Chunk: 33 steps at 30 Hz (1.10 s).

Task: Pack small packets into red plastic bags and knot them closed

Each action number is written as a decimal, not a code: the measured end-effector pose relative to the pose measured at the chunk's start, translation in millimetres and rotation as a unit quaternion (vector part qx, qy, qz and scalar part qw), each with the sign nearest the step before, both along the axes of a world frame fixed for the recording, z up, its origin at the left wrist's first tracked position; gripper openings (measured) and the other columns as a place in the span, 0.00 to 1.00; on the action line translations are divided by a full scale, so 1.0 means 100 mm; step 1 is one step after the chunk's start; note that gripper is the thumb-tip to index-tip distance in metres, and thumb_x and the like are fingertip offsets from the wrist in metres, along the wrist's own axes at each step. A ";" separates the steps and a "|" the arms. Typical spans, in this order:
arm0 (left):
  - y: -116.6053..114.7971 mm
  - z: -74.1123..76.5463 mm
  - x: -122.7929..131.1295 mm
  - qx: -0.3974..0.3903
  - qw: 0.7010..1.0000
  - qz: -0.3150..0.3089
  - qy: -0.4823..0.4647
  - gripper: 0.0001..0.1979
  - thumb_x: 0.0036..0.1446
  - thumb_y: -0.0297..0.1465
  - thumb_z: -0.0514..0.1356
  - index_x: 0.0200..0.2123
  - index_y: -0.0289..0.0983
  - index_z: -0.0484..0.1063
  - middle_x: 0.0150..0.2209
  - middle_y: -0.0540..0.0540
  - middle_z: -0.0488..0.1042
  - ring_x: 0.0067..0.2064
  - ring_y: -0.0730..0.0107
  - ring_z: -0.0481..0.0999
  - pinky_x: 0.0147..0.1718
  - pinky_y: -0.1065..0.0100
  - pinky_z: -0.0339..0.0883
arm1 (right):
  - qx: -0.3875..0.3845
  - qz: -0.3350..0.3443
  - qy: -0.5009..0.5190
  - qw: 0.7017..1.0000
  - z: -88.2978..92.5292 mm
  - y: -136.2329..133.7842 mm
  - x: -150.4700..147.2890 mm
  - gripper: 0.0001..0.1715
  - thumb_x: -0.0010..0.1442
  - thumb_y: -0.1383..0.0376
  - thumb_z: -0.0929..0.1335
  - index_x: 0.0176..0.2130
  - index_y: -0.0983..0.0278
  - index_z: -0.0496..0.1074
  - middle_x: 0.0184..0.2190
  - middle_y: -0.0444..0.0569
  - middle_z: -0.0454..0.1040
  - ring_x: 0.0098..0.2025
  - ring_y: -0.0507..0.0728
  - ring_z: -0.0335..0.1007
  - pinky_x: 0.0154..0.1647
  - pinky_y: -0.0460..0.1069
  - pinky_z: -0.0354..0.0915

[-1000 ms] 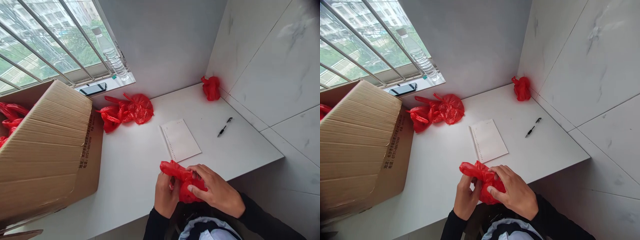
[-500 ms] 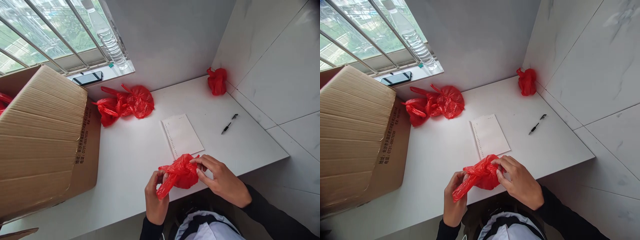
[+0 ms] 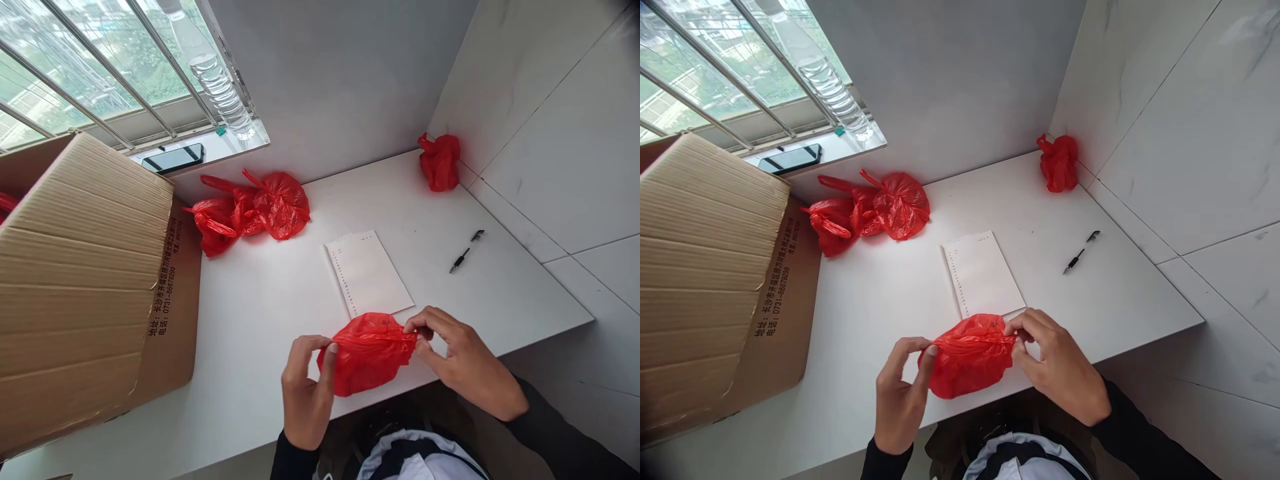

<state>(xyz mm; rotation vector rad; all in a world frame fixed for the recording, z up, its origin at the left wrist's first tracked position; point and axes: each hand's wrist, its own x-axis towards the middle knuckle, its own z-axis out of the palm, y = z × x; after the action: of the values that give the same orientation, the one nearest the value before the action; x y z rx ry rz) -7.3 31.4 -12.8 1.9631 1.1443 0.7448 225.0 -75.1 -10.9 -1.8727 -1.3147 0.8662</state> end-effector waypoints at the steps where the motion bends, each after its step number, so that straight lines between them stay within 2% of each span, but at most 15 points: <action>1: 0.00 0.02 -0.02 -0.013 1.000 0.023 -0.002 0.03 0.66 0.31 0.58 0.41 0.42 0.71 0.40 0.47 0.74 0.42 0.66 0.74 0.40 0.65 0.70 | 0.000 -0.006 0.001 1.000 -0.01 -0.01 0.03 0.10 0.64 0.68 0.62 0.40 0.55 0.69 0.42 0.47 0.72 0.44 0.58 0.70 0.42 0.52 0.72; 3: -0.01 0.05 -0.03 -0.013 1.000 0.015 0.016 0.12 0.66 0.33 0.59 0.52 0.44 0.69 0.51 0.44 0.72 0.51 0.62 0.73 0.48 0.61 0.71 | 0.013 0.003 0.006 1.000 -0.02 -0.01 0.04 0.12 0.64 0.68 0.62 0.45 0.54 0.69 0.49 0.48 0.71 0.53 0.60 0.68 0.48 0.54 0.72; 5: -0.05 0.08 0.01 0.030 0.997 -0.049 0.056 0.25 0.63 0.34 0.62 0.62 0.46 0.63 0.60 0.40 0.65 0.60 0.56 0.67 0.54 0.55 0.69 | 0.021 0.025 0.016 0.999 -0.01 0.02 0.00 0.17 0.65 0.66 0.63 0.53 0.52 0.66 0.55 0.48 0.68 0.59 0.60 0.64 0.55 0.56 0.69; 6: -0.06 0.09 0.04 0.059 0.992 -0.084 0.075 0.28 0.61 0.33 0.63 0.63 0.46 0.62 0.61 0.40 0.64 0.61 0.54 0.66 0.55 0.53 0.69 | 0.020 0.038 0.019 0.999 0.00 0.04 -0.04 0.20 0.65 0.64 0.65 0.56 0.52 0.64 0.56 0.47 0.68 0.59 0.60 0.64 0.57 0.56 0.68; 7: -0.06 0.09 0.07 0.091 0.986 -0.111 0.086 0.26 0.60 0.31 0.64 0.61 0.45 0.65 0.59 0.40 0.66 0.60 0.53 0.66 0.54 0.52 0.69 | 0.015 0.049 0.020 0.998 0.01 0.06 -0.08 0.20 0.66 0.62 0.66 0.57 0.51 0.64 0.56 0.47 0.69 0.59 0.60 0.65 0.57 0.57 0.68; 9: -0.05 0.08 0.09 0.139 0.979 -0.129 0.080 0.17 0.60 0.25 0.62 0.52 0.44 0.72 0.51 0.42 0.72 0.54 0.56 0.70 0.51 0.55 0.70 | 0.000 0.056 0.022 0.998 0.02 0.09 -0.12 0.15 0.67 0.57 0.66 0.53 0.52 0.68 0.52 0.46 0.72 0.55 0.59 0.68 0.54 0.56 0.70; 11: -0.03 0.07 0.05 0.130 0.985 -0.108 0.042 0.13 0.61 0.22 0.60 0.47 0.43 0.74 0.45 0.44 0.75 0.50 0.61 0.72 0.47 0.59 0.72 | -0.012 0.027 0.044 0.999 0.02 0.09 -0.11 0.11 0.69 0.55 0.64 0.48 0.53 0.71 0.48 0.46 0.74 0.52 0.59 0.71 0.49 0.53 0.72; 13: -0.01 0.06 -0.03 0.084 0.996 -0.037 0.001 0.11 0.63 0.24 0.60 0.46 0.43 0.76 0.45 0.44 0.74 0.49 0.63 0.73 0.44 0.64 0.72 | -0.015 -0.033 0.088 0.995 0.00 0.06 -0.04 0.12 0.70 0.54 0.63 0.46 0.55 0.71 0.46 0.47 0.75 0.49 0.58 0.73 0.45 0.51 0.72; 16: -0.02 0.10 -0.13 0.013 0.995 0.086 -0.044 0.08 0.64 0.31 0.61 0.45 0.44 0.78 0.44 0.45 0.74 0.46 0.65 0.74 0.41 0.66 0.71 | -0.010 -0.100 0.150 0.984 0.00 -0.02 0.07 0.15 0.70 0.51 0.63 0.50 0.56 0.68 0.48 0.48 0.75 0.46 0.56 0.73 0.48 0.51 0.72; 18: -0.05 0.15 -0.15 -0.042 0.989 0.127 -0.065 0.10 0.64 0.34 0.62 0.47 0.44 0.78 0.42 0.46 0.76 0.42 0.67 0.74 0.40 0.67 0.70 | -0.019 -0.107 0.168 0.980 0.03 -0.05 0.09 0.19 0.69 0.50 0.63 0.54 0.55 0.65 0.51 0.48 0.73 0.47 0.56 0.72 0.49 0.52 0.71; 21: -0.11 0.24 -0.11 -0.088 0.981 0.146 -0.091 0.11 0.62 0.35 0.63 0.48 0.45 0.78 0.41 0.47 0.79 0.39 0.68 0.74 0.38 0.69 0.69 | -0.027 -0.097 0.164 0.981 0.11 -0.06 0.05 0.20 0.68 0.50 0.65 0.55 0.53 0.65 0.51 0.46 0.72 0.48 0.56 0.71 0.51 0.52 0.71; 26: -0.14 0.41 -0.05 -0.106 0.976 0.168 -0.086 0.08 0.59 0.38 0.65 0.37 0.41 0.75 0.31 0.51 0.73 0.33 0.70 0.71 0.33 0.69 0.67 | -0.021 -0.082 0.151 0.985 0.23 -0.06 -0.01 0.15 0.69 0.49 0.64 0.46 0.55 0.70 0.45 0.43 0.75 0.44 0.55 0.71 0.50 0.52 0.68; 29: -0.15 0.47 -0.03 -0.134 0.975 0.162 -0.066 0.12 0.56 0.40 0.67 0.33 0.40 0.70 0.34 0.51 0.71 0.36 0.69 0.72 0.36 0.69 0.69 | -0.026 -0.103 0.120 0.987 0.29 -0.11 -0.02 0.15 0.69 0.50 0.64 0.50 0.53 0.69 0.50 0.45 0.73 0.51 0.59 0.70 0.50 0.55 0.69; 31: -0.17 0.49 -0.02 -0.143 0.975 0.158 -0.061 0.14 0.56 0.40 0.67 0.31 0.40 0.66 0.34 0.51 0.69 0.35 0.70 0.71 0.35 0.70 0.69 | 0.038 -0.149 0.066 0.986 0.35 -0.18 -0.06 0.16 0.67 0.55 0.67 0.54 0.52 0.67 0.53 0.47 0.70 0.56 0.61 0.67 0.54 0.58 0.68; 33: -0.19 0.49 0.00 -0.150 0.974 0.158 -0.067 0.13 0.58 0.39 0.66 0.31 0.41 0.65 0.34 0.52 0.68 0.35 0.72 0.70 0.34 0.71 0.69 | 0.183 -0.193 0.001 0.964 0.44 -0.25 -0.14 0.20 0.62 0.64 0.71 0.53 0.53 0.67 0.50 0.48 0.69 0.54 0.61 0.67 0.54 0.58 0.68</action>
<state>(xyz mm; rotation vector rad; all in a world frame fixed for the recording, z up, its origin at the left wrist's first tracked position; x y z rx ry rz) -7.8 12.2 36.0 1.4771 1.4128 0.8008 210.9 -99.8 32.9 -1.7434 -0.9784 0.3917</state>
